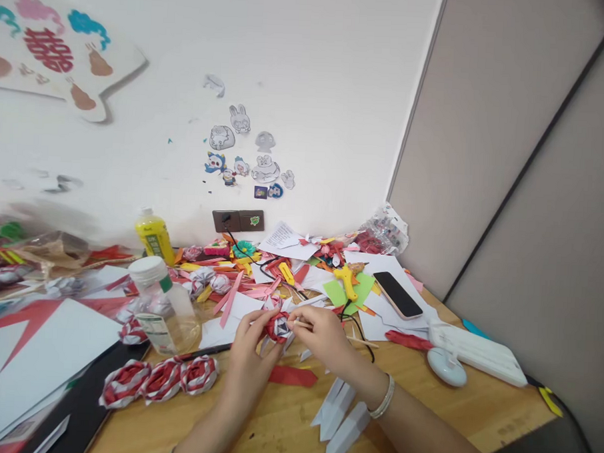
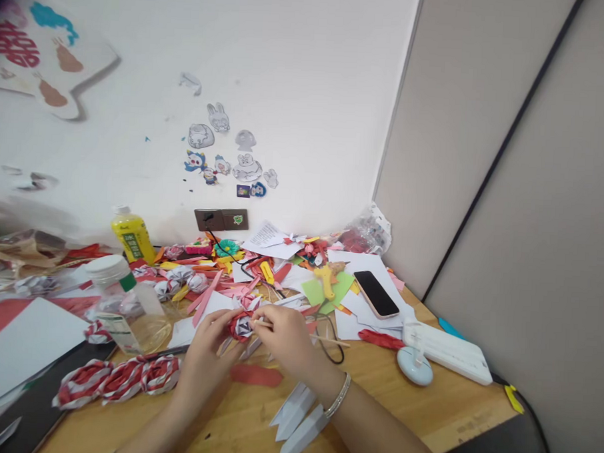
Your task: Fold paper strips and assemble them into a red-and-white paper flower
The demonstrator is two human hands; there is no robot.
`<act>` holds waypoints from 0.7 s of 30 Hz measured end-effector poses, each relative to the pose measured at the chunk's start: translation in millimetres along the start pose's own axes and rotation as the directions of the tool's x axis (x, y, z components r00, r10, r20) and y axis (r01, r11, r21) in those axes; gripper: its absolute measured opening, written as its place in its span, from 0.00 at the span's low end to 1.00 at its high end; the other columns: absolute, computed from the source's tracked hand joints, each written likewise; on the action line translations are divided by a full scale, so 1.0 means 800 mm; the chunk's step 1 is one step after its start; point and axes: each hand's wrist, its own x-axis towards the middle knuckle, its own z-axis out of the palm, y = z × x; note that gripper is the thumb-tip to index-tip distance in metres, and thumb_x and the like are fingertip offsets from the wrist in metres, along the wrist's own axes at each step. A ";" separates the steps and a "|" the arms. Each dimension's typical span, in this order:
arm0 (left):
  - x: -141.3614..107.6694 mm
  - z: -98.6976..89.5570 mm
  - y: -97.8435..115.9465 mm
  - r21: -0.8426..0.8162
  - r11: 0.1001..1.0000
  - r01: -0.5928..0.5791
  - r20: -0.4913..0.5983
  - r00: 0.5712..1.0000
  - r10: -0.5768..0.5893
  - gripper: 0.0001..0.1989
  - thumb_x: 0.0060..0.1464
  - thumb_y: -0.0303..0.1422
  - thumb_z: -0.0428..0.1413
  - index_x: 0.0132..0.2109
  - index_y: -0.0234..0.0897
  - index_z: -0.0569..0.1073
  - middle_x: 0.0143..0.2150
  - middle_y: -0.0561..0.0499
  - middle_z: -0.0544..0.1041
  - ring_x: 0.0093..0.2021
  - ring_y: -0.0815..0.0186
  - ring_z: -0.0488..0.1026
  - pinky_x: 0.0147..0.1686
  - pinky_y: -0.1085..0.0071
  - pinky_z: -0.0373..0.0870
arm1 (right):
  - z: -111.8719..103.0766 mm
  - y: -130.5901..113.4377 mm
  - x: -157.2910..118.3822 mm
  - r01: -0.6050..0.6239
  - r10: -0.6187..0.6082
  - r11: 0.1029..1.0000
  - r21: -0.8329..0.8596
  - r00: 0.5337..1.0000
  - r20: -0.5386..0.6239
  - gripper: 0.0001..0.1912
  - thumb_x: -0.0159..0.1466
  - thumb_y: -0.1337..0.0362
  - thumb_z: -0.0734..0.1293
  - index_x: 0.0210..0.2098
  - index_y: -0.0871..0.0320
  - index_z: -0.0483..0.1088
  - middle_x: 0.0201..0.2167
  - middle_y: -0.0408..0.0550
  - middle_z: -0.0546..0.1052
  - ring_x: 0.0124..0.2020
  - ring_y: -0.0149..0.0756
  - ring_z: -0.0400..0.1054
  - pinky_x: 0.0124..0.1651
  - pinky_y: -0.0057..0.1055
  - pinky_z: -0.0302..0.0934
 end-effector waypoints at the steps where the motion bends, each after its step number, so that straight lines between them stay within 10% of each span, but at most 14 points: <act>1: 0.000 0.000 0.000 -0.003 1.000 0.001 0.005 1.000 -0.001 0.20 0.44 0.28 0.54 0.47 0.41 0.69 0.42 0.48 0.67 0.44 0.61 0.68 0.45 0.62 0.67 | -0.001 0.001 0.000 -0.008 0.008 1.000 0.020 1.000 0.000 0.04 0.60 0.67 0.62 0.31 0.57 0.69 0.25 0.40 0.74 0.25 0.27 0.67 0.27 0.21 0.54; 12: -0.001 0.000 0.003 0.050 0.999 -0.021 -0.038 0.999 0.022 0.19 0.45 0.27 0.54 0.47 0.36 0.68 0.42 0.45 0.67 0.44 0.60 0.67 0.45 0.61 0.67 | 0.006 -0.006 -0.010 0.289 -0.448 0.768 -0.572 0.880 -0.157 0.10 0.64 0.68 0.57 0.31 0.60 0.69 0.21 0.44 0.72 0.23 0.33 0.65 0.25 0.31 0.50; 21: -0.002 0.003 -0.004 0.093 0.996 -0.013 -0.022 1.000 0.015 0.20 0.45 0.29 0.53 0.48 0.36 0.68 0.43 0.46 0.67 0.45 0.60 0.68 0.46 0.62 0.67 | 0.007 -0.004 -0.008 0.303 -0.432 0.736 -0.605 0.899 -0.074 0.09 0.64 0.69 0.57 0.33 0.60 0.68 0.21 0.44 0.72 0.25 0.33 0.66 0.26 0.30 0.51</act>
